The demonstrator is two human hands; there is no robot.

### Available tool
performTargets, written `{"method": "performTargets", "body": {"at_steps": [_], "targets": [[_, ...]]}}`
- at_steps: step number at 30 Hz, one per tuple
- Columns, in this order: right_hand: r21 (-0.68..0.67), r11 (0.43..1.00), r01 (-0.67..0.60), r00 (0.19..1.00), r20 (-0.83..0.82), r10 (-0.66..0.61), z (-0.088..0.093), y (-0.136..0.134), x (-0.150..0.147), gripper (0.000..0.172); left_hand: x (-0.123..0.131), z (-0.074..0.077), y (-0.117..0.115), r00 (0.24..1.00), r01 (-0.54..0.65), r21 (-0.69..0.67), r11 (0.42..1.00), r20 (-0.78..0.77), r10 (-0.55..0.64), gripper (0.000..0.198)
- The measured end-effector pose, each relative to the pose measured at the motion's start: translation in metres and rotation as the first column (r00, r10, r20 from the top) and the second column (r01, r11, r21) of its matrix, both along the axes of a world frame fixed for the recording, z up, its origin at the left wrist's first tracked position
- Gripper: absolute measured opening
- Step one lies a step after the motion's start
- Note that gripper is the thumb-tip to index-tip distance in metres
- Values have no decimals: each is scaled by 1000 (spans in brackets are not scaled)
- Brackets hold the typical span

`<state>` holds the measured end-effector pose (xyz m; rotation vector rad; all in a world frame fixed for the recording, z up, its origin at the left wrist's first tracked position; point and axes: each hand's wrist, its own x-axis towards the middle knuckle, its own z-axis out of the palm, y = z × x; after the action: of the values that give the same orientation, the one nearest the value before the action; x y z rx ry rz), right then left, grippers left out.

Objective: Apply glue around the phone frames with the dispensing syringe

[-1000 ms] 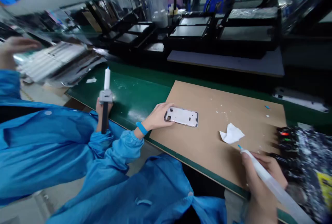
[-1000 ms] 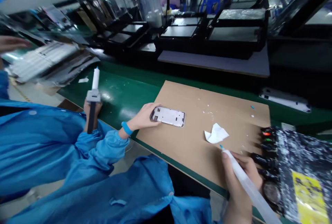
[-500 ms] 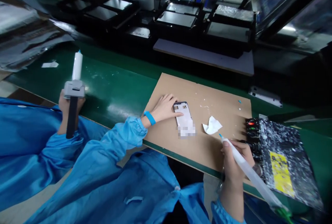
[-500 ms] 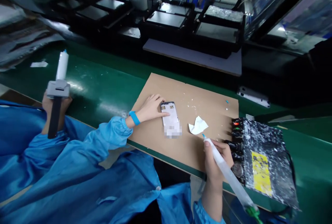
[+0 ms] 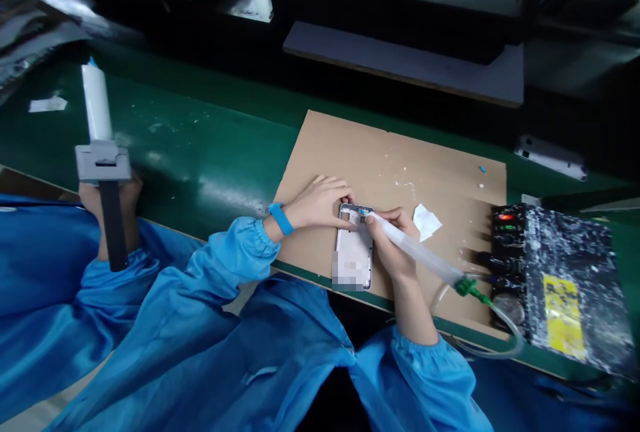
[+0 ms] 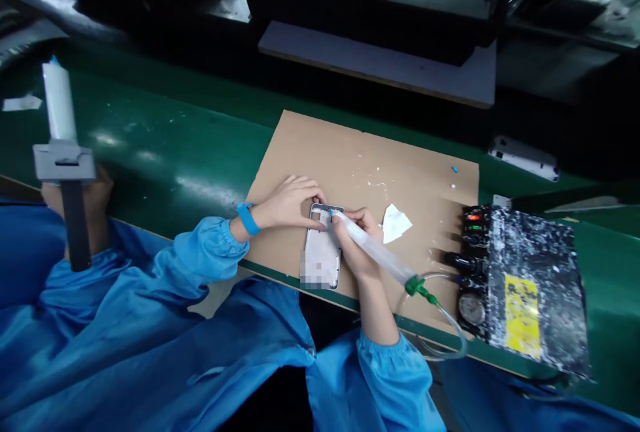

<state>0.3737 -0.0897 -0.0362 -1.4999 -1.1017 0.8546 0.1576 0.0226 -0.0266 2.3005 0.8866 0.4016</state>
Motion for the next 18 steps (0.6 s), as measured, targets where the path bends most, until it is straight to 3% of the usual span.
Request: {"method": "performTargets", "body": {"at_steps": [9, 18], "targets": [[7, 998, -64, 988, 142, 62, 6, -4, 0, 41, 0, 0, -2, 1000, -4, 16, 1000, 15, 4, 51], [-19, 996, -86, 987, 136, 88, 9, -5, -1, 41, 1, 3, -2, 1000, -1, -8, 1000, 12, 1, 46]]}}
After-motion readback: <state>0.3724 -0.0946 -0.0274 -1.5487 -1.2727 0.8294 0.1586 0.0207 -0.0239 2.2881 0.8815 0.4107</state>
